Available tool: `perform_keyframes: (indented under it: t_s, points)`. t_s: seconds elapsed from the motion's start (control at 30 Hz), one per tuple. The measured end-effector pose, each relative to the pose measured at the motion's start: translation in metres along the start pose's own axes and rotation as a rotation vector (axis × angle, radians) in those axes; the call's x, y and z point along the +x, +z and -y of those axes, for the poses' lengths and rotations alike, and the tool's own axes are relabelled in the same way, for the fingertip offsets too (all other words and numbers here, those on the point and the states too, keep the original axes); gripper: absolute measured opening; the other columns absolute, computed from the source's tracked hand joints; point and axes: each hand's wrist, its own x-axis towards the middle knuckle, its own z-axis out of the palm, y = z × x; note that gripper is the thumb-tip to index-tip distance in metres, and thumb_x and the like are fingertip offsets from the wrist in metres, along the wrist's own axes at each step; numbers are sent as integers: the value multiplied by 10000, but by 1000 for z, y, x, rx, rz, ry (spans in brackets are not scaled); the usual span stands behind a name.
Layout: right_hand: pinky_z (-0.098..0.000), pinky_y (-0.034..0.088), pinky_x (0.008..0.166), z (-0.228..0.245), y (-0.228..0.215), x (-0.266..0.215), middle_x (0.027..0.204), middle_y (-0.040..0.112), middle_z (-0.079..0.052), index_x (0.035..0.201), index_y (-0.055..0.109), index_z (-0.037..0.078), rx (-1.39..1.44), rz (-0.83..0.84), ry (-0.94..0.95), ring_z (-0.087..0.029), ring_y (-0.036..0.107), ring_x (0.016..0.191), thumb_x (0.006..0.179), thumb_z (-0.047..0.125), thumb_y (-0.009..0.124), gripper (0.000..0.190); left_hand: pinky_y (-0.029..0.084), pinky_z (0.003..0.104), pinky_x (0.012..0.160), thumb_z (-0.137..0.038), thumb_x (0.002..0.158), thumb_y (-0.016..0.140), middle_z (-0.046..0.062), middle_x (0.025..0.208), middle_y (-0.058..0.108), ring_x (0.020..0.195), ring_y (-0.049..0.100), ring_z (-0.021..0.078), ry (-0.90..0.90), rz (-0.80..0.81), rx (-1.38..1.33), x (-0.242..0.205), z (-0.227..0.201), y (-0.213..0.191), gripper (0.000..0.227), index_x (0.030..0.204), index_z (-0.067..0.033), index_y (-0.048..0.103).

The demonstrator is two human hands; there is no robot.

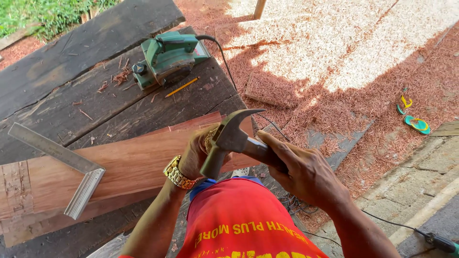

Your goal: The person measures wooden boards on a workbench using a folding ruler and an L-square, marks cut lines with a pencil, and repositions the boards. They then pick up the marked boards and carry them across the workshop.

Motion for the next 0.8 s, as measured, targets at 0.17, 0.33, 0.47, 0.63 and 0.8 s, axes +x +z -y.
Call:
perform_keyframes:
  t_s: [0.17, 0.33, 0.47, 0.63, 0.8]
  points:
    - [-431, 555, 501, 0, 8, 3, 1012, 748, -96, 1540, 412, 215, -62, 128, 85, -294, 709, 617, 847, 239, 761, 776, 575, 297, 852, -71, 807, 842, 49, 1047, 757, 941, 686, 104, -82, -9, -24, -2, 3, 2, 516, 1279, -46, 634]
    - [-424, 534, 489, -8, 3, -7, 908, 708, -89, 1524, 362, 158, -132, 41, -64, -265, 667, 577, 818, 279, 763, 821, 562, 290, 910, -93, 788, 861, 38, 1130, 701, 1012, 670, 95, 18, -62, -129, -9, 16, 0, 618, 1302, -28, 524]
    - [-397, 550, 489, -2, 12, -1, 935, 701, -90, 1533, 372, 189, -98, 103, 3, -244, 666, 577, 899, 307, 727, 736, 545, 295, 853, -71, 759, 878, 40, 1046, 663, 956, 619, 103, -120, -68, -206, -24, 25, 2, 459, 1148, -13, 641]
    - [-420, 547, 519, -3, 2, -3, 944, 680, -87, 1566, 360, 158, -119, 77, -83, -271, 669, 643, 886, 337, 695, 779, 540, 292, 846, -103, 789, 824, 24, 1019, 670, 928, 619, 103, -113, -68, -155, -11, 8, -2, 392, 1136, -32, 658]
    - [-430, 551, 537, -6, 14, 1, 934, 687, -93, 1524, 390, 146, -77, 55, -85, -278, 677, 655, 928, 290, 690, 683, 524, 296, 899, -110, 814, 830, 17, 1049, 638, 982, 600, 125, 49, -82, -256, -14, 11, -3, 341, 1093, -42, 646]
